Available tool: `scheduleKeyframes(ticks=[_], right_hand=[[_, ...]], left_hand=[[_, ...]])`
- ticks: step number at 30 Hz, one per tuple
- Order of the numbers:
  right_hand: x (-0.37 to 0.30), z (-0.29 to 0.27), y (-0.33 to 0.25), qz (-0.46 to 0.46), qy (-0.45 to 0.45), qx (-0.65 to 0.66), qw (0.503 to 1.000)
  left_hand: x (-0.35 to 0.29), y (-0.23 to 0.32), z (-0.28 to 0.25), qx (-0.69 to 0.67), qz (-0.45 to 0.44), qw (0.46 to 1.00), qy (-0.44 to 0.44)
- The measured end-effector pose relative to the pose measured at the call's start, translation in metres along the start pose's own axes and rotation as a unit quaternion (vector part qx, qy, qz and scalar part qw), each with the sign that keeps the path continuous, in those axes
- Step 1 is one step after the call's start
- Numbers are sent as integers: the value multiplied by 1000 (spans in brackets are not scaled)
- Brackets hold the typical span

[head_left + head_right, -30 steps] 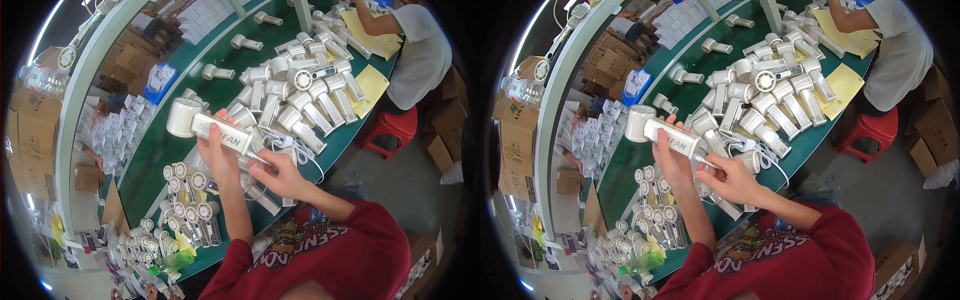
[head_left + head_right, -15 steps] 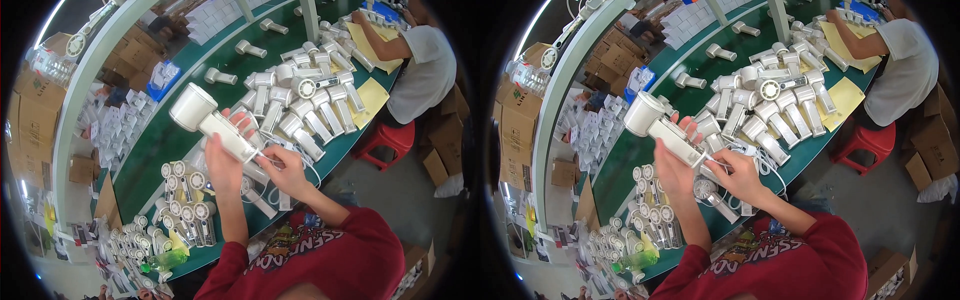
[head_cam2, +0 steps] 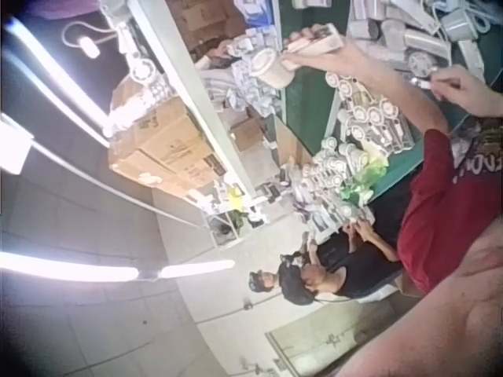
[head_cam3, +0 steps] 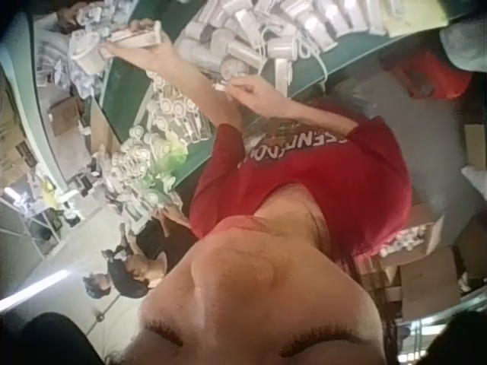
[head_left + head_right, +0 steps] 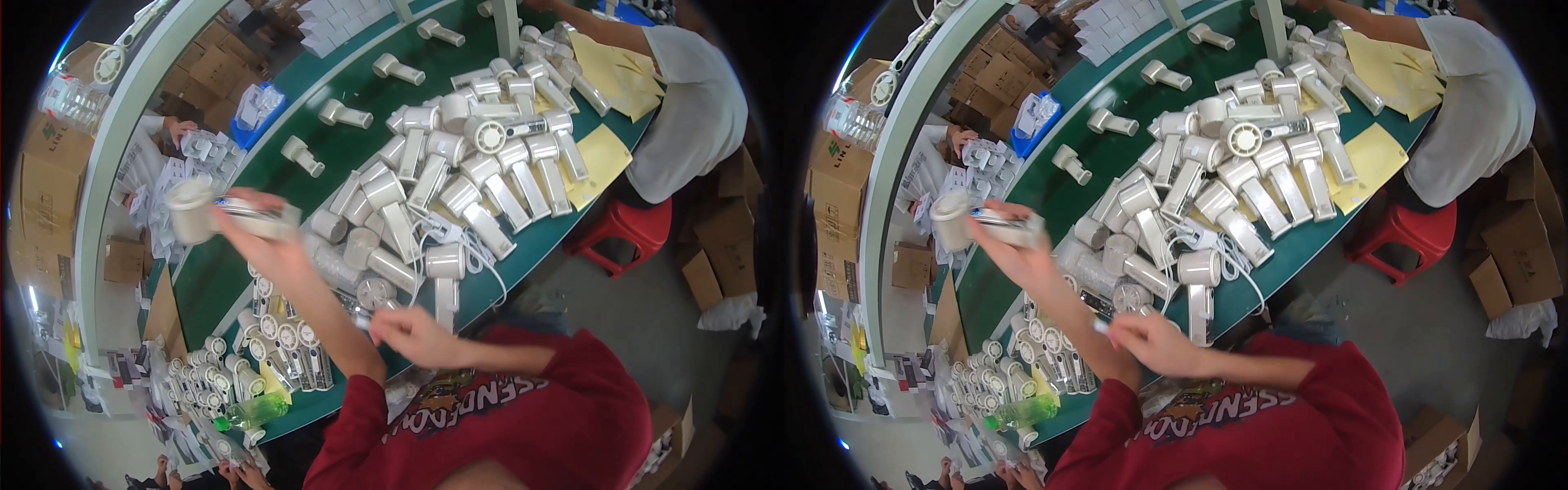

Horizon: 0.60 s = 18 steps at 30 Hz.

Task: The person assembles or inspects handheld rechargeable fans on an assembly line by hand, working with fan housings and charging cables.

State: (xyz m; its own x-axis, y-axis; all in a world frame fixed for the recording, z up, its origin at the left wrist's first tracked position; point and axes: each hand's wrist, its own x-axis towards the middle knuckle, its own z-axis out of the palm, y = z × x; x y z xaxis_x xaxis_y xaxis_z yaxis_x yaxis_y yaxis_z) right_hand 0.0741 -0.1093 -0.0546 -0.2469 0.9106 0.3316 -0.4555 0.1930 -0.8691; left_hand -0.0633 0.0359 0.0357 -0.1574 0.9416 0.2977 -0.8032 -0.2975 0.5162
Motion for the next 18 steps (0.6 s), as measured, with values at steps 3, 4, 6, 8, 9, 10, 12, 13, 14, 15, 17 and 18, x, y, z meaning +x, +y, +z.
scheduleKeyframes(ticks=[3,4,6,8,9,10,12,13,14,15,17,18], right_hand=[[-3,-15,3,62,52,-2,997],[6,-28,-6,38,109,26,993],[16,-57,-31,-8,192,72,979],[16,-76,-38,-22,235,45,971],[14,-82,-37,-29,244,44,968],[10,-89,-42,-34,255,31,966],[6,-104,-44,-43,268,12,962],[5,-110,-48,-46,275,6,960],[6,-114,-52,-47,280,1,959],[5,-117,-51,-51,277,-5,960],[9,-126,-49,-51,298,8,953],[7,-132,-48,-49,325,-2,944]], left_hand=[[101,50,-51,39,34,996,70],[123,42,-62,73,36,991,109],[153,19,-103,149,1,979,138],[163,-3,-147,333,-14,928,166],[173,1,-177,467,-43,849,244],[175,-1,-206,629,-9,744,226],[171,-8,-244,848,10,492,197],[168,-4,-261,856,-4,471,211],[167,0,-274,863,-19,451,226],[164,-6,-274,859,-17,457,229],[159,-21,-277,909,-10,285,305],[150,-36,-239,939,8,286,190]])
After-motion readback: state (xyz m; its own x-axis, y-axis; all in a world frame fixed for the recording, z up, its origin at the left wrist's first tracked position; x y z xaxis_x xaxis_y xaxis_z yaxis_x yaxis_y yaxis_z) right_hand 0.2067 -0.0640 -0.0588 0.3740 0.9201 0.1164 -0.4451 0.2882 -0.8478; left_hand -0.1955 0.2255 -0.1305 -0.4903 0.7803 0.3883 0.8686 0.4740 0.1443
